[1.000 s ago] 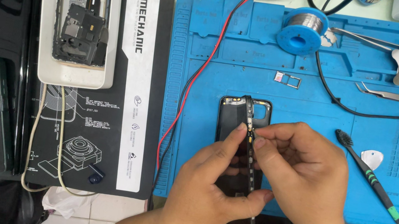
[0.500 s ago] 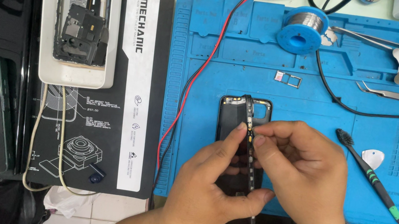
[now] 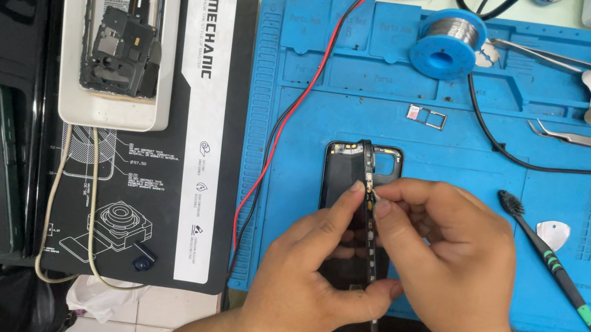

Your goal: The person works on a disassembled smartphone, using a toothbrush to clean the edges and a plastic pry tool to adjust the screen. They repeatedly lift and press the screen while handling the device on a blue work mat.

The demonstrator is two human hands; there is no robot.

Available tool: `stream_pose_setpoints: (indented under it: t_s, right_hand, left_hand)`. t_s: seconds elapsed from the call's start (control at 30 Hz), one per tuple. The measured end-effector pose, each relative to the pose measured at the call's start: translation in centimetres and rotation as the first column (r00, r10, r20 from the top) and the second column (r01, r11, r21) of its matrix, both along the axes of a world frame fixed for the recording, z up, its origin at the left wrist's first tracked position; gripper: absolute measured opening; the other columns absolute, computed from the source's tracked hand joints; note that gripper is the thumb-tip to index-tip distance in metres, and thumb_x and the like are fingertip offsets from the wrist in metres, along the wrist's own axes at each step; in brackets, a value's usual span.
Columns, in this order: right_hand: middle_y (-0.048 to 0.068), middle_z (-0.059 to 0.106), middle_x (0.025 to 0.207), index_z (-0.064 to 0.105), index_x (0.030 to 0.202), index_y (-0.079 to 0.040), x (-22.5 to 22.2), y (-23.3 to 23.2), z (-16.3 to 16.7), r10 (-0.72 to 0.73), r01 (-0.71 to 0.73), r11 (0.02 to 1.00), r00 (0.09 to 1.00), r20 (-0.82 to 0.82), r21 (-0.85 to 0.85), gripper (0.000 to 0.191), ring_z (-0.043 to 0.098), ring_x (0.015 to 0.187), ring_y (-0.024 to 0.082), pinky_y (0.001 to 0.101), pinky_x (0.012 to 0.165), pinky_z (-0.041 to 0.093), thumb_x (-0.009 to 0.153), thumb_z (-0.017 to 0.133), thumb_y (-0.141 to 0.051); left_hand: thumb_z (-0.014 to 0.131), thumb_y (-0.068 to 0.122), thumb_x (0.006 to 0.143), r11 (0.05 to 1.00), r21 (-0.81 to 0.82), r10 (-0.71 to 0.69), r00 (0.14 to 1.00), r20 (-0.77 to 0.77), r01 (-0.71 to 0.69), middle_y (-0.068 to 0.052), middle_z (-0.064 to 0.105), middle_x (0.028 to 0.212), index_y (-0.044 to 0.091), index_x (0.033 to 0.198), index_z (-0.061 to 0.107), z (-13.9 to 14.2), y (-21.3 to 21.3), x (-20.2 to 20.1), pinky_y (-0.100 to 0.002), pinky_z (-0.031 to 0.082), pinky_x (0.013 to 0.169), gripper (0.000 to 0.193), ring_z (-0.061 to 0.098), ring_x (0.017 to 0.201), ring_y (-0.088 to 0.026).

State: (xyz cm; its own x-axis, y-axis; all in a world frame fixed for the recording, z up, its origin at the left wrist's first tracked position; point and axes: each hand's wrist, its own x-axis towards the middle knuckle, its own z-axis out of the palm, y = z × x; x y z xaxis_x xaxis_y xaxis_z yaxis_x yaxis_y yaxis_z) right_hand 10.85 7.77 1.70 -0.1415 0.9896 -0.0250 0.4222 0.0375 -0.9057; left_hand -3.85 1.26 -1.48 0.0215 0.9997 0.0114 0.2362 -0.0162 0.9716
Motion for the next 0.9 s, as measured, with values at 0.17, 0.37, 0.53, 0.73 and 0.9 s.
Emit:
stream_pose_setpoints:
  t_s: [0.17,0.37,0.53,0.73,0.9]
  right_hand:
    - [0.006,0.075,0.087,0.073,0.106,0.003,0.5,0.5,-0.5,-0.072,-0.032,0.956,0.939,-0.337,-0.293,0.015,0.07,0.076,0.009,0.0238,0.069,0.059,0.093,0.066,-0.001]
    - [0.006,0.076,0.089,0.073,0.107,0.003,0.5,0.1,-0.7,-0.081,-0.023,0.956,0.937,-0.339,-0.292,0.017,0.072,0.078,0.009,0.0223,0.07,0.059,0.091,0.068,-0.001]
    - [0.006,0.077,0.084,0.075,0.105,0.002,0.3,-0.3,-0.3,-0.051,0.006,0.977,0.977,-0.205,-0.213,0.016,0.071,0.073,0.008,0.0207,0.064,0.057,0.09,0.072,-0.002]
    - [0.007,0.078,0.085,0.076,0.104,0.002,0.3,-0.5,-0.4,-0.062,0.005,0.975,0.966,-0.252,-0.22,0.015,0.072,0.074,0.008,0.0205,0.064,0.058,0.09,0.073,-0.002]
    - [0.007,0.078,0.087,0.075,0.104,0.003,0.3,-0.7,-0.7,-0.053,0.006,0.982,0.969,-0.24,-0.189,0.015,0.073,0.075,0.009,0.0211,0.066,0.06,0.089,0.074,-0.002]
  left_hand:
    - [0.09,0.021,0.082,1.0,0.02,-0.012,0.998,0.06,0.01,-0.012,0.072,0.122,0.004,0.16,0.04,0.1,0.0,-0.1,-0.029,0.065,0.093,0.095,0.076,0.111,-0.018]
    - [0.091,0.021,0.08,1.0,0.021,-0.016,1.0,0.027,0.015,-0.011,0.073,0.119,0.004,0.16,0.04,0.1,0.0,-0.1,-0.029,0.065,0.091,0.095,0.075,0.108,-0.018]
    - [0.091,0.022,0.078,1.0,0.015,0.002,1.0,-0.005,-0.002,-0.013,0.071,0.121,0.004,0.159,0.041,-0.1,-0.1,0.0,-0.029,0.065,0.088,0.097,0.075,0.106,-0.02]
    - [0.091,0.022,0.079,0.999,0.043,0.008,1.0,-0.005,-0.008,-0.015,0.07,0.122,0.006,0.16,0.039,-0.3,-0.1,0.0,-0.029,0.066,0.088,0.098,0.075,0.104,-0.021]
    - [0.091,0.022,0.078,0.999,0.044,0.01,1.0,-0.006,-0.009,-0.015,0.069,0.122,0.006,0.159,0.039,-0.3,-0.2,0.0,-0.029,0.066,0.087,0.098,0.075,0.105,-0.021]
